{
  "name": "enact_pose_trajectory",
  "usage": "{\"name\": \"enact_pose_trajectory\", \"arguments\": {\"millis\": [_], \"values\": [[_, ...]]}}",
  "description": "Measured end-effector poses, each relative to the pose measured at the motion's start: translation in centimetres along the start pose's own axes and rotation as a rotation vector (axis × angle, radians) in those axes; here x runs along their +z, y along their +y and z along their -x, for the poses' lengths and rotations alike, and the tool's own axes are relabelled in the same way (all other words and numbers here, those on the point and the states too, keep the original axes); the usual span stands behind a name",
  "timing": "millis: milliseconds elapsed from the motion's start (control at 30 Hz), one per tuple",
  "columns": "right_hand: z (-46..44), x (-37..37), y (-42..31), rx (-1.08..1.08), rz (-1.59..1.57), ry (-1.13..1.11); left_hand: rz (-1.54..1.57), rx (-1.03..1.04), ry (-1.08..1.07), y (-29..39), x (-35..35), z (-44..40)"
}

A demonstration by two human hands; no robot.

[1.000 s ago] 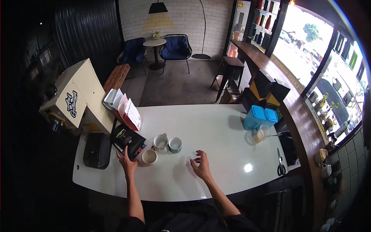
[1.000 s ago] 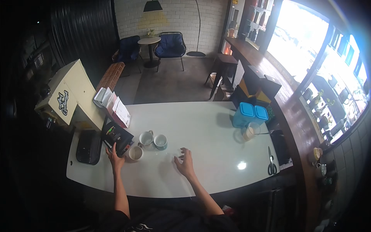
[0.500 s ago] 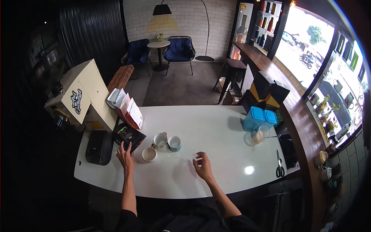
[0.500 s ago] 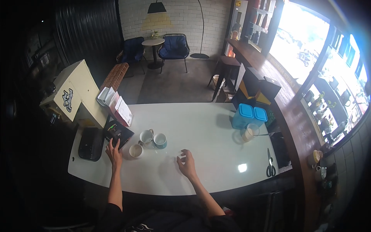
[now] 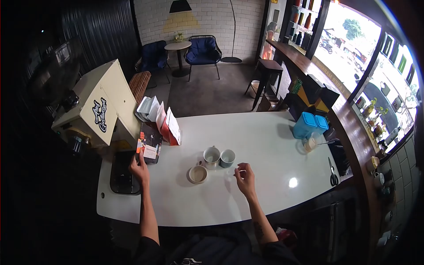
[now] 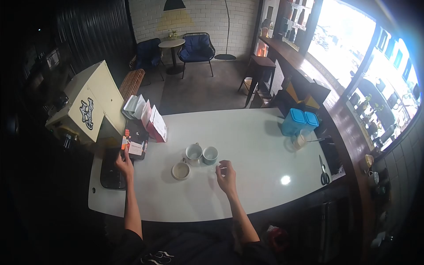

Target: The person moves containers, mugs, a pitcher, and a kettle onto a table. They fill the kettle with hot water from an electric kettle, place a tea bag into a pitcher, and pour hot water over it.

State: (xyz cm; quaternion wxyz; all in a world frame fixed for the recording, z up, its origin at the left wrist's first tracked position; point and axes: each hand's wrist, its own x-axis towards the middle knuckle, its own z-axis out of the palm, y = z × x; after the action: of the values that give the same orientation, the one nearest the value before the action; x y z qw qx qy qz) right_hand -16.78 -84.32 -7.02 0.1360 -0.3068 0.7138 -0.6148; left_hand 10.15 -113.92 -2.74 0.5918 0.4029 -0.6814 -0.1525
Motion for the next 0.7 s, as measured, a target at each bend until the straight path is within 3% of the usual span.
{"name": "enact_pose_trajectory", "arguments": {"millis": [33, 233, 433, 500, 700], "values": [[-0.1, 0.6, -0.2, 0.021, -0.018, -0.007, 0.125, -0.09, 0.023, -0.7, 0.3, -0.8], [-0.1, 2.8, 0.1, 0.021, -0.03, 0.014, 0.066, -0.122, 0.029, -3.1, 0.6, -3.7], [-0.2, 3.8, 0.7, 0.023, -0.016, 0.049, -0.251, -0.17, 0.06, -5.0, 1.0, -3.6], [-0.1, 4.1, 0.9, 0.03, -0.018, 0.055, -0.061, -0.23, -0.016, -5.2, 1.4, -2.8], [0.6, 4.2, 1.0, 0.055, -0.032, 0.026, 0.014, -0.264, -0.04, -6.9, 1.8, -1.2]]}}
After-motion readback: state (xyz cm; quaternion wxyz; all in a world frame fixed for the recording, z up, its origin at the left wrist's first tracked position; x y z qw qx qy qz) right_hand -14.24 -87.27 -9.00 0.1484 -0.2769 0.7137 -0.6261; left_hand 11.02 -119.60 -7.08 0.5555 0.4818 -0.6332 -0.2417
